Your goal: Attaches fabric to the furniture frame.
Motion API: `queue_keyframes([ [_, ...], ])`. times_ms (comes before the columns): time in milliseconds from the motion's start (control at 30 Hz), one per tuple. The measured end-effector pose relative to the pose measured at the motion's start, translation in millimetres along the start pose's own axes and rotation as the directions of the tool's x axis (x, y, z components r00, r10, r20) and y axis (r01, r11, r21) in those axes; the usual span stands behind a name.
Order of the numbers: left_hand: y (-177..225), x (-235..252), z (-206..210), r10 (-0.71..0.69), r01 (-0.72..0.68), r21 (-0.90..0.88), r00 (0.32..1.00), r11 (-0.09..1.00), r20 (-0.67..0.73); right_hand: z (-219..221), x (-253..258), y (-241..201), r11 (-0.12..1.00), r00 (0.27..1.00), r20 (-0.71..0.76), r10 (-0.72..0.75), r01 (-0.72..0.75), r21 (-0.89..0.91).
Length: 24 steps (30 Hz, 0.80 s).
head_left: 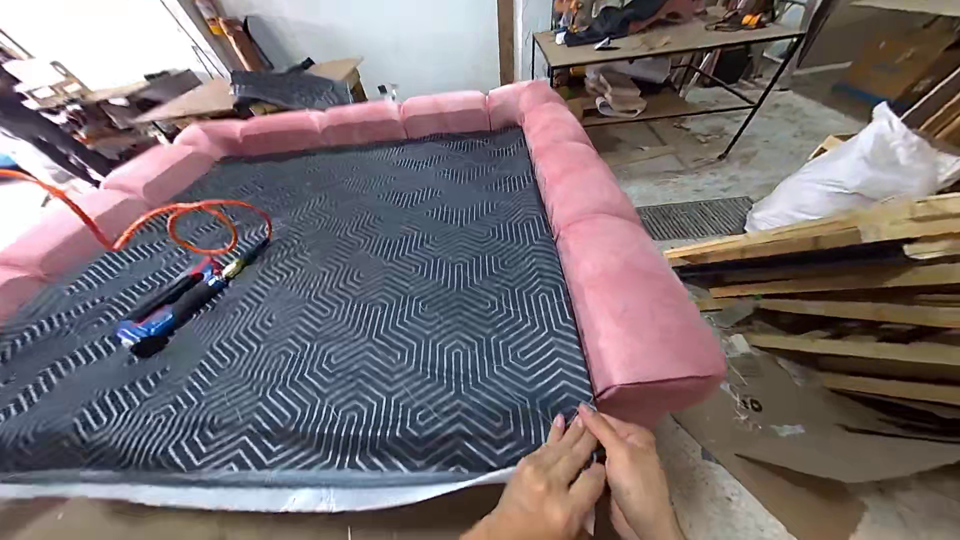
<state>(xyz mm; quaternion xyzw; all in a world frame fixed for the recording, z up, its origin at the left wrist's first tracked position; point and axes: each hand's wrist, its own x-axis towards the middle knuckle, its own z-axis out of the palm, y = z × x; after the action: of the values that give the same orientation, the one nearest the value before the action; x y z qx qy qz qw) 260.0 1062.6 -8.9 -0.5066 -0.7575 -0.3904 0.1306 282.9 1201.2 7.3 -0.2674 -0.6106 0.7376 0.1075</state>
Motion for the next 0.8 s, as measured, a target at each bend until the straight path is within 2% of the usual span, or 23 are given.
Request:
queue_keyframes([
  [67, 9.0, 5.4, -31.9, -0.185, 0.230, -0.277, 0.966, 0.933, 0.180, -4.1, 2.5, 6.0, 0.997, 0.998, 0.002, -0.059, 0.059, -0.059],
  [100, 7.6, 11.1, -49.1, -0.259, 0.316, -0.345, 0.945, 0.884, 0.201, -5.8, 4.9, 10.8, 0.986, 0.994, 0.005, -0.111, 0.111, -0.126],
  [133, 2.9, 16.7, -62.1, -0.301, 0.341, -0.359, 0.939, 0.869, 0.164, -7.8, 6.2, 13.8, 0.955, 0.982, 0.011, -0.187, 0.184, -0.232],
  [167, -1.9, 22.6, -69.3, -0.344, 0.363, -0.274, 0.932, 0.891, 0.117, -9.5, 5.4, 14.3, 0.897, 0.960, 0.022, -0.278, 0.268, -0.352],
  [233, -15.8, 33.1, -58.1, -0.431, 0.432, 0.009, 0.896, 0.902, 0.104, -11.2, -1.6, 4.5, 0.754, 0.899, 0.068, -0.433, 0.403, -0.518],
  [300, -25.8, 37.2, -32.6, -0.480, 0.451, 0.180, 0.859, 0.874, 0.176, -9.9, -8.6, -10.2, 0.641, 0.834, 0.109, -0.541, 0.493, -0.588],
  [333, -25.6, 35.6, -22.4, -0.470, 0.432, 0.212, 0.864, 0.876, 0.179, -9.9, -10.5, -12.2, 0.623, 0.824, 0.116, -0.555, 0.505, -0.597],
  [400, -23.2, 30.8, -12.6, -0.446, 0.410, 0.191, 0.868, 0.892, 0.217, -12.0, -8.9, -4.2, 0.709, 0.876, 0.102, -0.472, 0.446, -0.547],
  [467, -23.8, 23.1, -1.9, -0.426, 0.391, 0.194, 0.883, 0.900, 0.197, -14.2, -5.4, 8.2, 0.885, 0.960, 0.084, -0.268, 0.279, -0.372],
  [533, -24.1, 20.7, 2.5, -0.426, 0.397, 0.187, 0.892, 0.899, 0.152, -16.9, -2.0, 11.8, 0.980, 0.990, 0.131, -0.046, 0.070, -0.189],
  [633, -24.4, 21.5, -5.6, -0.440, 0.434, 0.074, 0.885, 0.898, 0.151, -21.2, -0.4, 5.2, 0.990, 0.954, 0.268, 0.138, -0.140, -0.009],
  [700, -26.9, 24.2, -19.6, -0.487, 0.500, -0.042, 0.857, 0.865, 0.166, -15.6, -2.1, -6.4, 0.979, 0.937, 0.300, 0.182, -0.201, 0.033],
  [800, -34.0, 24.5, -31.6, -0.562, 0.597, -0.184, 0.800, 0.781, 0.210, -2.0, -10.0, -20.3, 0.975, 0.940, 0.265, 0.216, -0.224, 0.000],
])
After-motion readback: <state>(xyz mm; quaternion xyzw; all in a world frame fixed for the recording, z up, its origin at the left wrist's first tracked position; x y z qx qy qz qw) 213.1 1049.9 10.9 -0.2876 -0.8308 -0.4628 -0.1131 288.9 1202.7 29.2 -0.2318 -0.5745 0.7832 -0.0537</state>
